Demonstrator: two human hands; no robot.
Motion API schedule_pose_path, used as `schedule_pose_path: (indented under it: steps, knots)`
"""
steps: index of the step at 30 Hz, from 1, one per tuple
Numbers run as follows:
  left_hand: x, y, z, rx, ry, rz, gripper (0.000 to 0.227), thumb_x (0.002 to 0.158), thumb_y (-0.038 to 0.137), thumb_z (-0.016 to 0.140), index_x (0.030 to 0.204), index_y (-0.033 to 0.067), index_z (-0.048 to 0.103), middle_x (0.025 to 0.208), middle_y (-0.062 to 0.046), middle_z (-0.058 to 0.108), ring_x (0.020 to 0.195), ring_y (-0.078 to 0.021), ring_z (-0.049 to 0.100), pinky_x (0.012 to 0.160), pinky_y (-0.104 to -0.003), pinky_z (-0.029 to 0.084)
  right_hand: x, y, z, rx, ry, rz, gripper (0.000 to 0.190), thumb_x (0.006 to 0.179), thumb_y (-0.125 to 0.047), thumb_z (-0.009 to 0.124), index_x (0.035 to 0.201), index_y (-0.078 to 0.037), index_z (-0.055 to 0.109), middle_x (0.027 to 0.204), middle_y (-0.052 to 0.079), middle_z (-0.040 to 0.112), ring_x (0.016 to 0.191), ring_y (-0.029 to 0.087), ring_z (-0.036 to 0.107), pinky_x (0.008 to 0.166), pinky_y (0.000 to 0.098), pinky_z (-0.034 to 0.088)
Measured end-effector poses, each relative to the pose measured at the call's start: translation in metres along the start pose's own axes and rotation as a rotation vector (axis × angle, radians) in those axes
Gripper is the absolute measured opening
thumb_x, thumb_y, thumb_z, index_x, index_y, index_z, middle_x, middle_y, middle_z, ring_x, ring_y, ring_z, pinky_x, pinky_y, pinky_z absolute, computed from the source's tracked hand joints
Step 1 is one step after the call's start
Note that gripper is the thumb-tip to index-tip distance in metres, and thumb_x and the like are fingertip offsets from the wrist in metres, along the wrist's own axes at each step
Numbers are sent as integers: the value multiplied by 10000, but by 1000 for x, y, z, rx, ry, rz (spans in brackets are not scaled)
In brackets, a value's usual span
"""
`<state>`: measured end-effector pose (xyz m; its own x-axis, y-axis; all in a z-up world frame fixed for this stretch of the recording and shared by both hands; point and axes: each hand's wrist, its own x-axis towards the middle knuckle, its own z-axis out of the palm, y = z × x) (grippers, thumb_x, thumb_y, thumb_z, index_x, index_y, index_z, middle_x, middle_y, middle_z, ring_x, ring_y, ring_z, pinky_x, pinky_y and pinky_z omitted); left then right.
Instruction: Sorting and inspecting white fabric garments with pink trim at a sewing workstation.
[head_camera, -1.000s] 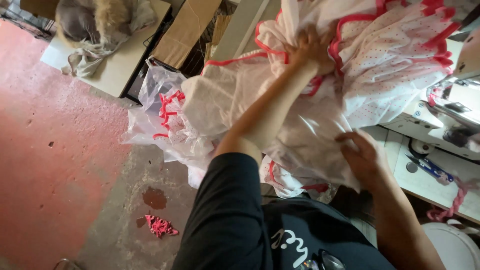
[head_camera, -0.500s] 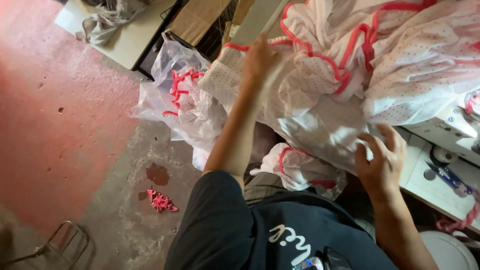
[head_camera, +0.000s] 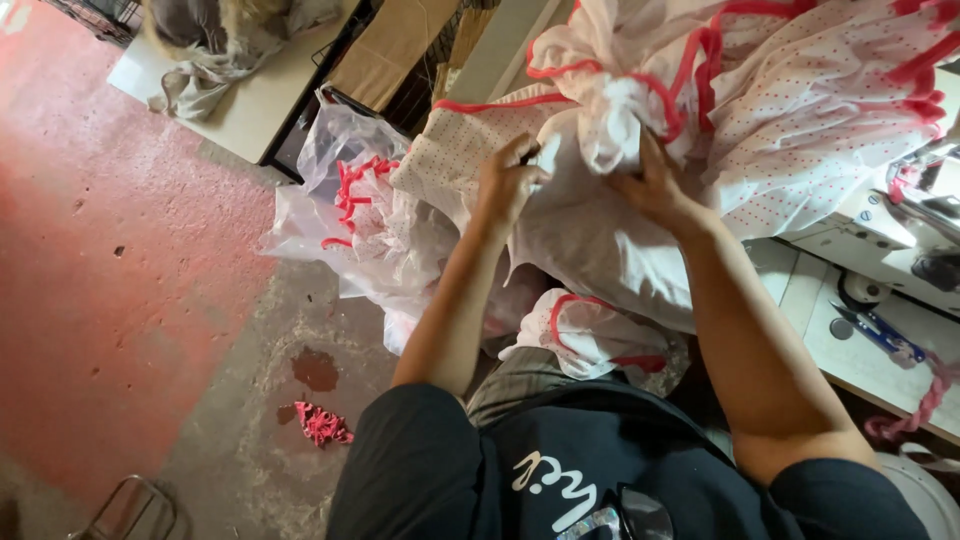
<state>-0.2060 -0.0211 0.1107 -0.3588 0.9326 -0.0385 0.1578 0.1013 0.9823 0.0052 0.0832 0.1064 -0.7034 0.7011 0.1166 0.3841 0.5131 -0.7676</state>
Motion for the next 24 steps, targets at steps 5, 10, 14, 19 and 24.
schedule_pose_path:
  steps: [5, 10, 14, 19, 24]
  knots:
    - [-26, 18, 0, 15, 97, 89, 96, 821, 97, 652, 913, 107, 627, 886, -133, 577, 805, -258, 568, 661, -383, 408, 13, -14, 10, 103, 168, -116, 922, 907, -190, 814, 1640, -117, 261, 1259, 316, 605, 1053, 447, 669, 808, 527, 568]
    - [-53, 49, 41, -236, -299, 44, 309, 988, 115, 603, 1271, -9, 627, 1247, -289, 618, 1229, -421, 583, 1099, -554, 397, -55, -22, 37, 768, 142, 170, 778, 937, -204, 675, 1625, -201, 312, 1241, 140, 645, 975, 214, 665, 873, 349, 562]
    - [6, 19, 45, -107, -281, 114, 517, 1058, 251, 632, 1499, 31, 476, 1536, -249, 458, 1480, -386, 386, 1246, -567, 281, -77, 7, 36, 913, 417, 156, 689, 884, 117, 535, 1536, -89, 457, 1127, 234, 680, 757, 304, 726, 492, 391, 604]
    - [89, 7, 79, 586, -130, 328, 1016, 785, 229, 785, 1583, 453, 196, 1727, -91, -92, 1588, -422, -50, 1145, -741, 248, -110, -38, 5, 897, 480, 131, 665, 848, 92, 547, 1489, -74, 480, 1304, 137, 544, 887, 158, 530, 614, 227, 452]
    - [100, -6, 83, 896, -2, 403, 391, 858, 305, 649, 1225, 177, 689, 1326, -92, 536, 1384, -375, 352, 1035, -690, 368, -151, -29, -46, -5, 649, -665, 108, 984, 185, 570, 897, 135, 611, 1398, 432, 490, 1344, 573, 509, 1036, 579, 604]
